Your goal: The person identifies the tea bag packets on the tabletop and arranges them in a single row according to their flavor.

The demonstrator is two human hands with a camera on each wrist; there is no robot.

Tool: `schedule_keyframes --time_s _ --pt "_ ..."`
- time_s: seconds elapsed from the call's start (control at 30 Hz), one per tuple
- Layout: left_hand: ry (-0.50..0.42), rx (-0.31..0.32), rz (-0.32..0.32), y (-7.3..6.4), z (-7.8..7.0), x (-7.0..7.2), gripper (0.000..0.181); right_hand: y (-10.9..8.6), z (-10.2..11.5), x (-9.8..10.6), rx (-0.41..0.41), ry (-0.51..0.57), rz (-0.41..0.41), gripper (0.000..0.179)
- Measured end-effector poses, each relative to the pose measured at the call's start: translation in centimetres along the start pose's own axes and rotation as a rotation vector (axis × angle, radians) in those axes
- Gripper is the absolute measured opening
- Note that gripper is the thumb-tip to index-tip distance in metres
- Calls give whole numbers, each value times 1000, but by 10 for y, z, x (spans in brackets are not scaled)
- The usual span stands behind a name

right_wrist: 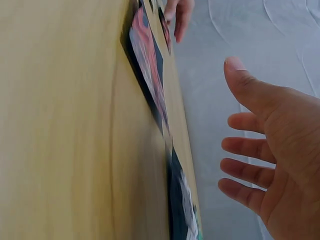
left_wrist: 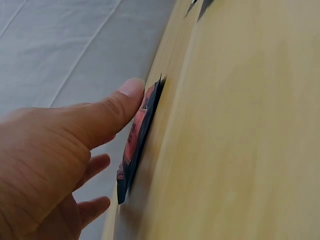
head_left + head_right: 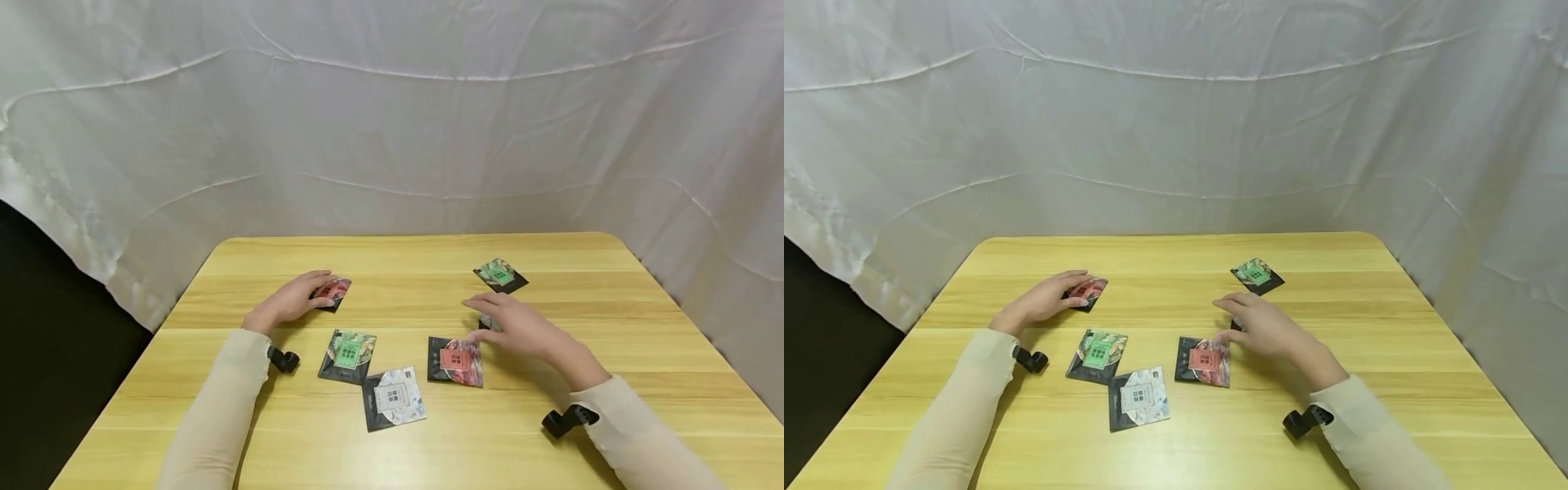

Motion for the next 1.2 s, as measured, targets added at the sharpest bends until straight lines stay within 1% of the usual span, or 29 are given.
schedule_keyframes --time_s 0.1,0.2,0.4,0.6,0.7,0.9,1.2 --pt "-37 2 21 2 -2 -1 58 -1 9 -2 19 17 23 68" --pt "-52 -3 32 2 -2 -2 61 -1 16 -7 30 31 58 68" --pt "-66 6 45 -5 2 -5 66 2 30 -17 71 35 113 69" --pt "-97 23 29 -9 5 -7 66 5 39 -24 133 -6 109 69" --pt "-107 27 22 -10 5 -7 66 4 41 -29 147 -34 112 68" --pt "-110 19 10 -9 4 -5 64 5 43 -36 130 -32 149 68" --pt "-41 23 -10 -10 4 -4 67 5 43 -41 127 -40 158 67"
Point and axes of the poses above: each hand's wrist, its own y-axis towards the middle knuckle, its own x-axis out of the back of the hand, z = x × y, the point moved 6 cm from there along y, towards the middle knuckle, and after that the axes turned 2 degrees about -x, right-handed, at the moved point
